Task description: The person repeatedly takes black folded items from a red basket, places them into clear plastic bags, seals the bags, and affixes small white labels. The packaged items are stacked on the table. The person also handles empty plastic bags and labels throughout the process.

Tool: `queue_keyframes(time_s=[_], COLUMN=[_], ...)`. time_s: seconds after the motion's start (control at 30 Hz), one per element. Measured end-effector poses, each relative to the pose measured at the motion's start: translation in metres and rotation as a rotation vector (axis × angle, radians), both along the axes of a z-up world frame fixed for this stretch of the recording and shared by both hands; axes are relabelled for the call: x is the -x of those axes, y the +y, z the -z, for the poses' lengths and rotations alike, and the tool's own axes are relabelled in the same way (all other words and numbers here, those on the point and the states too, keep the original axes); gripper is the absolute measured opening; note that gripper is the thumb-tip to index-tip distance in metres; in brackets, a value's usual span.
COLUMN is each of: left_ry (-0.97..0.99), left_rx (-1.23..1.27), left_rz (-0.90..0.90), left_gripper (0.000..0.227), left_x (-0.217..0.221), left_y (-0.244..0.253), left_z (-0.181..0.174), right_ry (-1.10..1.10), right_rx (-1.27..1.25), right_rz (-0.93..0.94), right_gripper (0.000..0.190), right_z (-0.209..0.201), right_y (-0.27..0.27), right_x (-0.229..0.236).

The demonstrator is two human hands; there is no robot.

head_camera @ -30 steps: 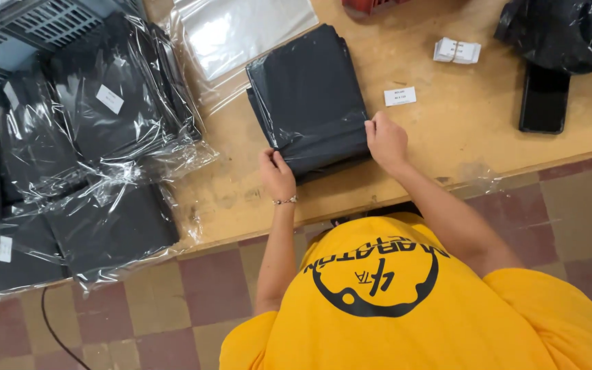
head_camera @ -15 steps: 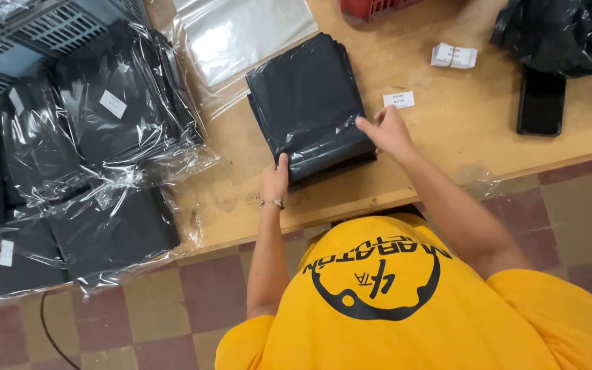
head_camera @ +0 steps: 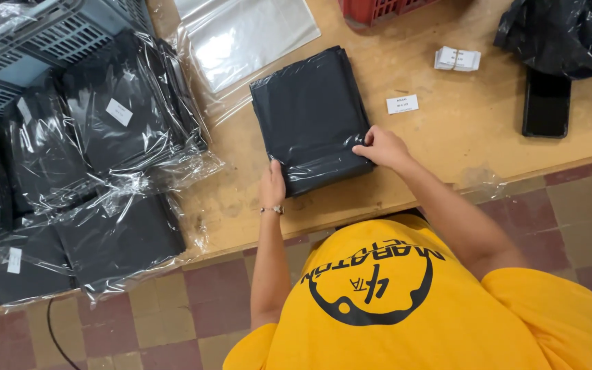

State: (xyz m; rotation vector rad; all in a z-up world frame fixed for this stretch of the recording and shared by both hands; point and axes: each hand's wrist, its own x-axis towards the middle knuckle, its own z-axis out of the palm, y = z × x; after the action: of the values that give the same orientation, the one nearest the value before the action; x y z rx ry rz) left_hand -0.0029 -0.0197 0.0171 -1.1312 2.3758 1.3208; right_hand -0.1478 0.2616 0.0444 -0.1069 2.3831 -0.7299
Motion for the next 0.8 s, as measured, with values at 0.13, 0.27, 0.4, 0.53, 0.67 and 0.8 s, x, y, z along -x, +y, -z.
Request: queue_keyframes(time_s=[0.13, 0.27, 0.4, 0.53, 0.67, 0.8], left_ry=[0.198, 0.282, 0.122, 0.179, 0.472, 0.475], left_rx=[0.0, 0.09, 0.357, 1.037, 1.036, 0.99], left_rz=[-0.124, -0.083, 0.092, 0.075, 0.259, 0.488], left_gripper=[0.051, 0.052, 0.046, 0.054, 0.064, 0.062], left_x=[0.023, 0.036, 0.037, 0.034, 0.035, 0.041], left_y=[-0.009, -0.015, 0.012, 0.039, 0.064, 0.078], left_z=[0.048, 0.102, 0.036, 0.008, 0.011, 0.008], right_ry=[-0.009, -0.043, -0.011, 0.989, 1.261, 1.293], right_rx=[0.052, 0.143, 0.023, -0.136, 0.138, 0.216], right_rz=[0.124, 0.206, 0.143, -0.072, -0.326, -0.497], right_gripper=[0.071, 0.082, 0.084, 0.076, 0.047, 0.053], right_z=[-0.014, -0.011, -0.056, -0.003, 0.004, 0.014], right_y=[-0.007, -0.017, -0.029, -0.044, -0.066, -0.056], right_x=[-0.004, 0.0, 0.004, -0.001, -0.039, -0.049])
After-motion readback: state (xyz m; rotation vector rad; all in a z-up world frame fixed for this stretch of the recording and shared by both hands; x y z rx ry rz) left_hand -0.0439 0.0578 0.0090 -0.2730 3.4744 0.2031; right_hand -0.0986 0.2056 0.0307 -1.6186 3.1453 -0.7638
